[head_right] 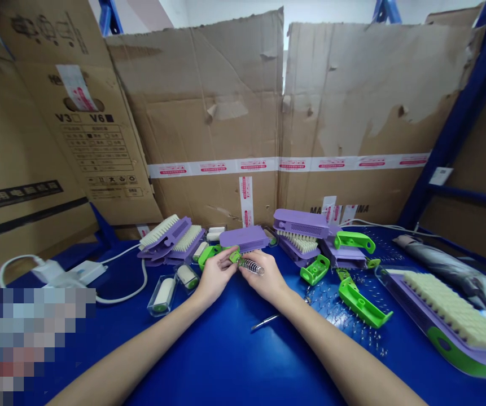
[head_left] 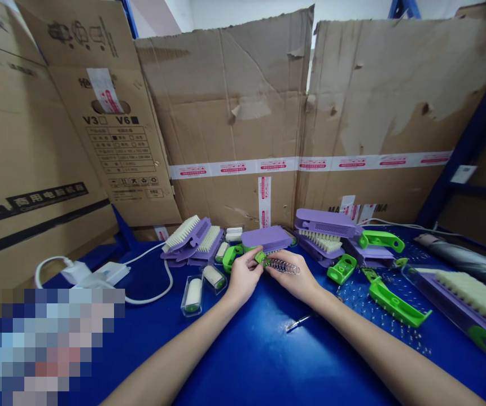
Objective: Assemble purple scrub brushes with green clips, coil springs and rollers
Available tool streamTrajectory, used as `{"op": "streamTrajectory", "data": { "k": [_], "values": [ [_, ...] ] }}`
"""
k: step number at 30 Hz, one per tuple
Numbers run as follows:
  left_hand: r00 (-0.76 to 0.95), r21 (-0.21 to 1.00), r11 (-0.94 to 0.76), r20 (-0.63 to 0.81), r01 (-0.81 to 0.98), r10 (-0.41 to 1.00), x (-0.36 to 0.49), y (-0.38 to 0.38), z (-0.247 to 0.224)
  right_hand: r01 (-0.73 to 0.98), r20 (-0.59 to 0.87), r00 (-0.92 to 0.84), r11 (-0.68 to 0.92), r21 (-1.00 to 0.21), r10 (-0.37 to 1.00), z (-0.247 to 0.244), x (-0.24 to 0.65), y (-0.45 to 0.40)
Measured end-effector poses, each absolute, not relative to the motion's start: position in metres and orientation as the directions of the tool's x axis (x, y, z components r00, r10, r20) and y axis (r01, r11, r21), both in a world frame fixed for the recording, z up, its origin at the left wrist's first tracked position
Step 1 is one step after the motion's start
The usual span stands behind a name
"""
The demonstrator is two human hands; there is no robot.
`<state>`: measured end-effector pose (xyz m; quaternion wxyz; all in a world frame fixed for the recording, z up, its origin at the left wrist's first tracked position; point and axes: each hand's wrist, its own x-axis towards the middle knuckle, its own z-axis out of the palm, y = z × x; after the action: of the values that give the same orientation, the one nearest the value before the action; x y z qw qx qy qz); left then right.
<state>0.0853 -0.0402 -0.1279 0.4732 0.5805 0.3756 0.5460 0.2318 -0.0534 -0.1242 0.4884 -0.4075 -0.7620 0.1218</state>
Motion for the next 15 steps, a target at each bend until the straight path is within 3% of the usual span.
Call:
{"op": "streamTrajectory", "data": {
  "k": [6,11,15],
  "values": [
    [0.143,0.936,-0.342,0.328,0.087,0.934,0.085,-0.041,-0.13,0.444,0.613,-0.182,0.621,-0.646,0.769,-0.122,0.232,-0.054],
    [0.163,0.879,-0.411,0.38,0.242,0.91,0.085,-0.043,-0.131,0.465,0.621,-0.288,0.673,-0.575,0.729,-0.113,0.236,-0.056],
    [0.185,0.847,-0.467,0.431,0.255,0.883,0.085,-0.044,-0.131,0.483,0.612,-0.31,0.675,-0.558,0.728,-0.111,0.238,-0.058]
  ]
}}
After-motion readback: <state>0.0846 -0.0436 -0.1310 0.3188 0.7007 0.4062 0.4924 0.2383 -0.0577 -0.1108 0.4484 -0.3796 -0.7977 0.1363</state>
